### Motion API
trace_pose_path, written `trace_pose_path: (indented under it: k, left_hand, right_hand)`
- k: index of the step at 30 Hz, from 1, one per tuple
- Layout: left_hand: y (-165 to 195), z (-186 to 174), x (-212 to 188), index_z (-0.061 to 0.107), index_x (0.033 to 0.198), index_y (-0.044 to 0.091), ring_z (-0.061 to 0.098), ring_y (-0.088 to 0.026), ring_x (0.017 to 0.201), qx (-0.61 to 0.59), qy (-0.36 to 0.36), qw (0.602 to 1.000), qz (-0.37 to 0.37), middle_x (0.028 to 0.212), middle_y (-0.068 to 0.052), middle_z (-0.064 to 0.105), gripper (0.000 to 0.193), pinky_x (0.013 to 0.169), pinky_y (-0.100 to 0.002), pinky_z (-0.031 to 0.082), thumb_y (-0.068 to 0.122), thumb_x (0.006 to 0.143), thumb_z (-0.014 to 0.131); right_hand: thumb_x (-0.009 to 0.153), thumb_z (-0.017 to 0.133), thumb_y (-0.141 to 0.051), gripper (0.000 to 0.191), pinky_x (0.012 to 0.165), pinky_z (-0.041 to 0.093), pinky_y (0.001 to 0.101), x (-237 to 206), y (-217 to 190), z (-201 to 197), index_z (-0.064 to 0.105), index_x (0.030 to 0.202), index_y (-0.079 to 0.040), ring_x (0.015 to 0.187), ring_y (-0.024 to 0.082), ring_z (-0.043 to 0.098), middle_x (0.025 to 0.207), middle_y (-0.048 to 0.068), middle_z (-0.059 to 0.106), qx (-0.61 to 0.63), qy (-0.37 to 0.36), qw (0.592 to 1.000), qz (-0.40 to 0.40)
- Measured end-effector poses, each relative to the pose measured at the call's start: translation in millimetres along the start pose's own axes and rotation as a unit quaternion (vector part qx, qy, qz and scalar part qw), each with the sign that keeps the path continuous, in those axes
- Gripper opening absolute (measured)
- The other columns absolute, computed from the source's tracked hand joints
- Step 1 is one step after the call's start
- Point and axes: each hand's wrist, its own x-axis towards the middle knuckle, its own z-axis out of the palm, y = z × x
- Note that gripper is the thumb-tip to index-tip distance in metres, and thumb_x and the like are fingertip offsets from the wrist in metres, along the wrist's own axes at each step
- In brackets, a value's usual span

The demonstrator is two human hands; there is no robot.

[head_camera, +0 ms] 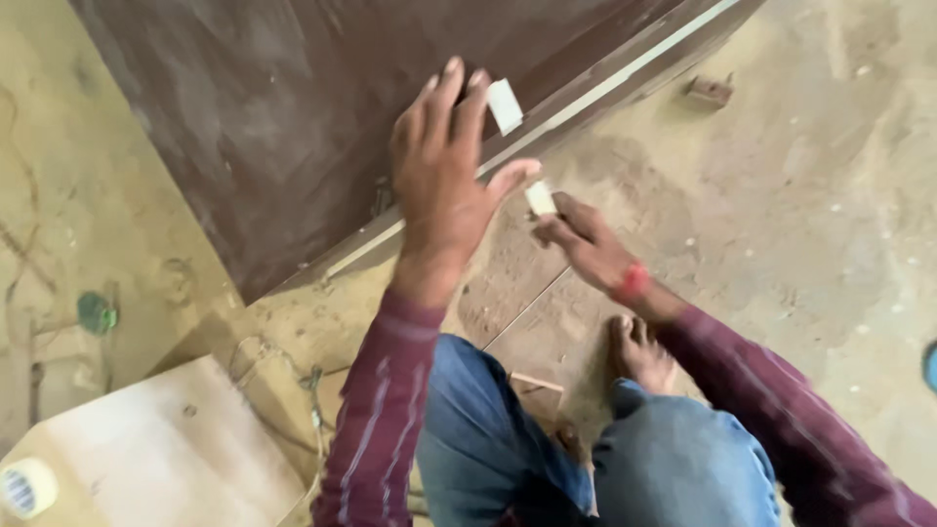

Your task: The person smooths a large dark board and then applies small pieces of white tape along its edges. They tear off pieces from a roll and press them down in a row, working along the sides of the board.

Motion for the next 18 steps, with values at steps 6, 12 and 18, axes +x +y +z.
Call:
trace_pose_path:
  k: [6,12,18]
  left_hand:
    - [44.2,-9.1,-46.0,0.045,0.152,0.008,0.053,-0.033,0.146,-0.378,-0.044,0.925,0.003,0.154,-0.018,0.051,0.075,0.122,-0.049,0.047,0.046,0.094,0.076]
    - [64.0,28.3,-52.9,0.073,0.107,0.018,0.068,-0.015,0.103,-0.425,0.03,0.902,-0.069,0.112,-0.001,0.074,0.012,0.095,-0.031,0.058,0.027,0.1,0.078]
    - [43.2,44.1,0.7,0.068,0.098,0.017,0.062,-0.014,0.094,-0.267,0.115,0.956,-0.035,0.103,0.003,0.07,0.008,0.094,-0.036,0.049,0.023,0.1,0.072]
  right_hand:
    - [0.109,0.051,-0.022,0.027,0.083,0.052,0.0313,-64.5,-97.8,-42.8,0.06,0.121,0.001,0.092,0.014,0.062,0.105,0.009,0.063,-0.101,-0.001,0.976,-0.194]
    - [0.111,0.055,-0.018,0.021,0.08,0.052,0.0335,-63.6,-116.5,-37.0,0.064,0.111,0.001,0.08,0.014,0.065,0.082,0.006,0.065,-0.202,0.069,0.947,-0.239]
    - [0.11,0.059,-0.021,0.026,0.05,0.054,0.0238,-6.0,-84.1,-30.2,0.072,0.095,-0.003,0.06,0.009,0.066,0.073,0.005,0.07,-0.067,0.153,0.976,-0.137]
